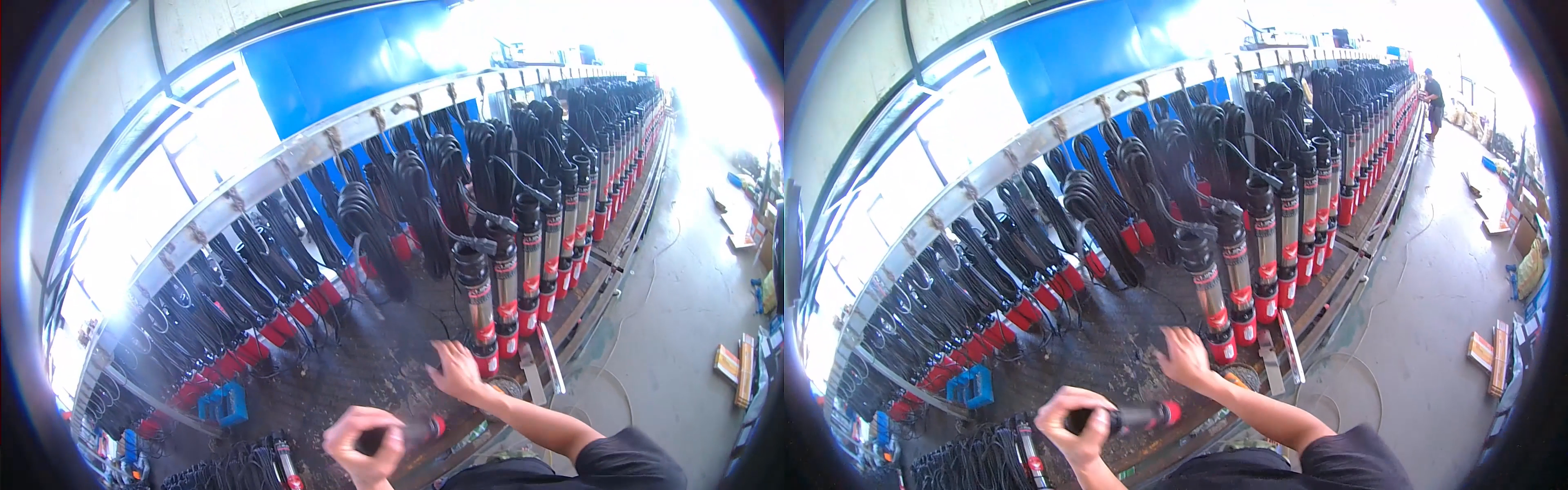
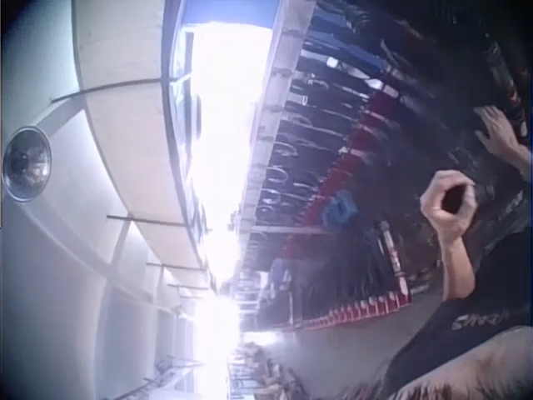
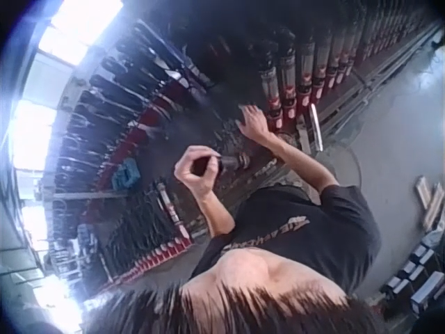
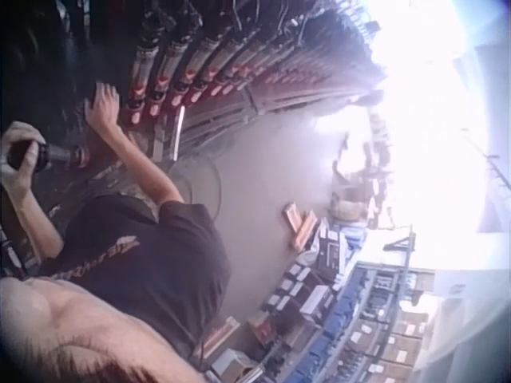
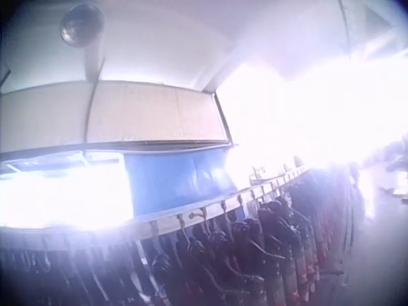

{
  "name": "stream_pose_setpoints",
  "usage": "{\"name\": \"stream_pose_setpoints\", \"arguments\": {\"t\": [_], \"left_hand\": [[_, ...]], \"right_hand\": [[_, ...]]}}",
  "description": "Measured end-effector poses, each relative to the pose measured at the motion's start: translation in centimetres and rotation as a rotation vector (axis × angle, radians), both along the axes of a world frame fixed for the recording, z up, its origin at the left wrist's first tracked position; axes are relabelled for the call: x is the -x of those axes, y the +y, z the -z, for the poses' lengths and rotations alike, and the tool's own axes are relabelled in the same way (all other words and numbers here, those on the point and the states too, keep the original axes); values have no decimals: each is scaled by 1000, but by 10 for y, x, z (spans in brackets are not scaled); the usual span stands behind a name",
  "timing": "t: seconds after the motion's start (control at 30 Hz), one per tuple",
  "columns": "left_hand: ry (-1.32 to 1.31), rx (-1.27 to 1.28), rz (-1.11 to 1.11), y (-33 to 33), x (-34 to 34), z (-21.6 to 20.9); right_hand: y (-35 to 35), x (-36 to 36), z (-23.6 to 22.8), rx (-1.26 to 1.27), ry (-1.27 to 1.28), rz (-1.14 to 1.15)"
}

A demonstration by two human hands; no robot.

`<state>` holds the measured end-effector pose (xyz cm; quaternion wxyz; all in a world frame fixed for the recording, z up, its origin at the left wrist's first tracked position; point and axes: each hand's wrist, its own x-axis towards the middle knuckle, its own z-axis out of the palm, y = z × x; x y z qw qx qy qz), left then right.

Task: The person assembles cylindrical red and silver water pumps on a wooden workbench. They use a pneumatic screwdriver to secure components, align pump sections, and handle black electrical cables while organizing the units in rows.

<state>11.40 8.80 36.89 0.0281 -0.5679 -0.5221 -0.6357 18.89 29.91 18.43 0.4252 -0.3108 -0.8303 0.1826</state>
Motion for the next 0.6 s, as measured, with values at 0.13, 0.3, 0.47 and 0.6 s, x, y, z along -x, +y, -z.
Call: {"name": "stream_pose_setpoints", "arguments": {"t": [0.13,0.3,0.47,0.6], "left_hand": [[112,213,236,-20,-7,-17],[-42,210,496,-65,-1,-21],[-136,63,513,-87,27,-4],[-112,29,590,-92,30,8]], "right_hand": [[50,114,-106,7,218,276],[154,159,-129,95,534,276],[99,108,-182,-106,681,142],[57,88,-217,-292,270,-137]]}}
